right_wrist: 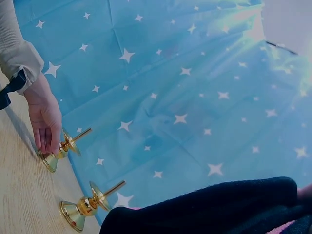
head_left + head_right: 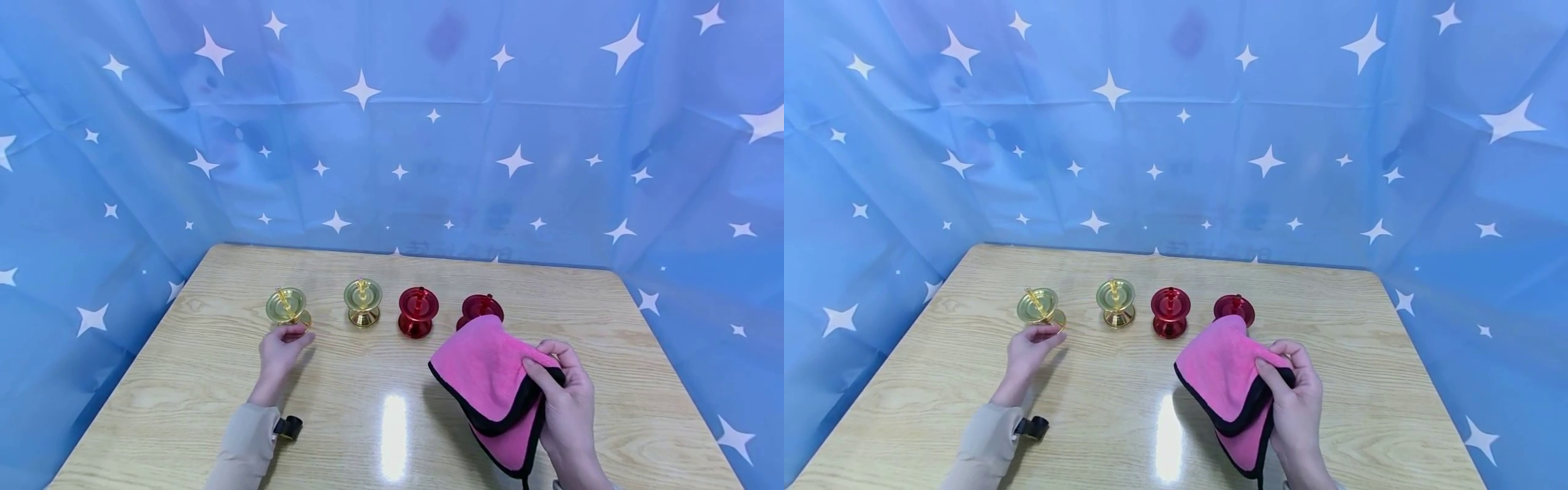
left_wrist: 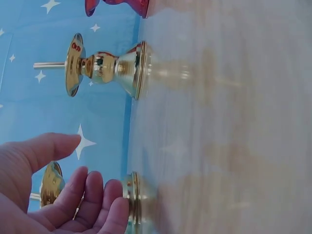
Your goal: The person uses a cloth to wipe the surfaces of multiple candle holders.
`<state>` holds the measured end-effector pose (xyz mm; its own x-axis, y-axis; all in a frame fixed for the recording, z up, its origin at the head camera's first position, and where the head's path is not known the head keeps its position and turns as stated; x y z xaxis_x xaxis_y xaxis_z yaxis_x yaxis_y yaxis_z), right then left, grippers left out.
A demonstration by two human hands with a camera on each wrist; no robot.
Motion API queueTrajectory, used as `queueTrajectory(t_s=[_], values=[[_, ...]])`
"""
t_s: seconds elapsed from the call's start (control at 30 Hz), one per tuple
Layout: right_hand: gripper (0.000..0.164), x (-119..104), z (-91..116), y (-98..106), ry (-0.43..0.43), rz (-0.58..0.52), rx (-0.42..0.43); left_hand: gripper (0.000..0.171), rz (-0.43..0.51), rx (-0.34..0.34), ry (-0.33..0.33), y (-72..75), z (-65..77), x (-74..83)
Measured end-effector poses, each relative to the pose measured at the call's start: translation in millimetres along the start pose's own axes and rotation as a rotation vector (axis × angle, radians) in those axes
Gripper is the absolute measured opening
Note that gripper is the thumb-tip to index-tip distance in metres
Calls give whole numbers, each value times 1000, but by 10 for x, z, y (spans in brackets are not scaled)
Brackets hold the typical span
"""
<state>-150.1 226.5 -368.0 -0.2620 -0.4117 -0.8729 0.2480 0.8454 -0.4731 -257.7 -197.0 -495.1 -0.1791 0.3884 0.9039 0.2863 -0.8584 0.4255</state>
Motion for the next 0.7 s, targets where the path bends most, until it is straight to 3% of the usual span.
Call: queueTrajectory(t_s=[0.2, 0.47, 0.7], values=[[23, -1, -1, 3, 10, -14, -6, 28, 80, 62, 59, 95, -51, -116], [22, 7, 3, 7, 10, -8, -11, 42, 179, 96, 137, 151, -123, -229], [22, 6, 3, 24, 2, 5, 6, 42, 232, 126, 81, 193, -234, -221]])
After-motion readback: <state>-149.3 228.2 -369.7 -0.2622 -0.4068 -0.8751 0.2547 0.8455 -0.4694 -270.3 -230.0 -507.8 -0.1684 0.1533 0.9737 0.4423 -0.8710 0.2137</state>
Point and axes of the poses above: each hand's wrist, its own z-axis away from the middle knuckle, its own y-axis out of the back of the hand, x = y × z, the point moved 9 cm from there along -z, towards the middle knuckle, and after that the axes turned 1 degree about -z, right-handed, at the moved point
